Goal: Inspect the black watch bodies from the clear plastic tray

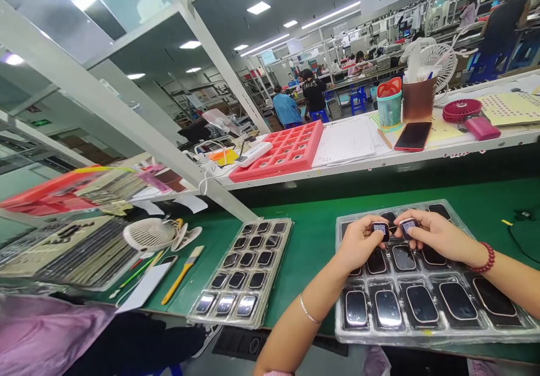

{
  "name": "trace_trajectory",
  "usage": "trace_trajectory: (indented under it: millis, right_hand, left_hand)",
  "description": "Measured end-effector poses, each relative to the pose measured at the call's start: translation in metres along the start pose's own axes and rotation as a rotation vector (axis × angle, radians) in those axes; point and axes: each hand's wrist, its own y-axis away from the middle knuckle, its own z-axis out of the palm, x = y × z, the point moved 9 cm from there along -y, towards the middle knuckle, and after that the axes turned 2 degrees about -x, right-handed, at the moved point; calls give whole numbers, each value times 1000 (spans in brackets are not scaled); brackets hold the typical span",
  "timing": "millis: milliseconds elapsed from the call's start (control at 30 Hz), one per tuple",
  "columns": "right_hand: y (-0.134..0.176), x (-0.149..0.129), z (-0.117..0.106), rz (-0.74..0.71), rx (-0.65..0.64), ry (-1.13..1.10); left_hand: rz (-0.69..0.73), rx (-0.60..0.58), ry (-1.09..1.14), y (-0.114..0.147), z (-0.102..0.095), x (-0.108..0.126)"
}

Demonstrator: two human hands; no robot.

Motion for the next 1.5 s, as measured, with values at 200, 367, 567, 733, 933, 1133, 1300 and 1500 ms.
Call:
trace_trajectory:
  millis: [200, 367, 567, 733, 933, 1133, 1300, 1500]
  right_hand:
    - [1, 1, 1, 6, 7, 25]
    - [0, 2, 0, -18, -2, 7]
    - [0, -1, -1, -42, 34, 58]
    - [1, -9, 4, -140, 9, 121]
    - [0, -1, -1, -22, 50, 34]
    - [2, -8, 4, -84, 11, 48]
    - [2, -7, 6, -81, -14, 35]
    - [2, -3, 6, -28, -33, -36]
  left_hand:
    - [-17, 4, 29, 2, 0, 2]
    - [-38, 2, 34, 3, 2, 7]
    - [63, -28, -21, 3, 2, 9]
    - [70, 13, -124, 2, -1, 4]
    - [6, 17, -70, 3, -2, 2]
    - [38, 32, -69, 1, -3, 5]
    - [53, 28, -65, 4, 0, 10]
    - [15, 9, 24, 4, 2, 6]
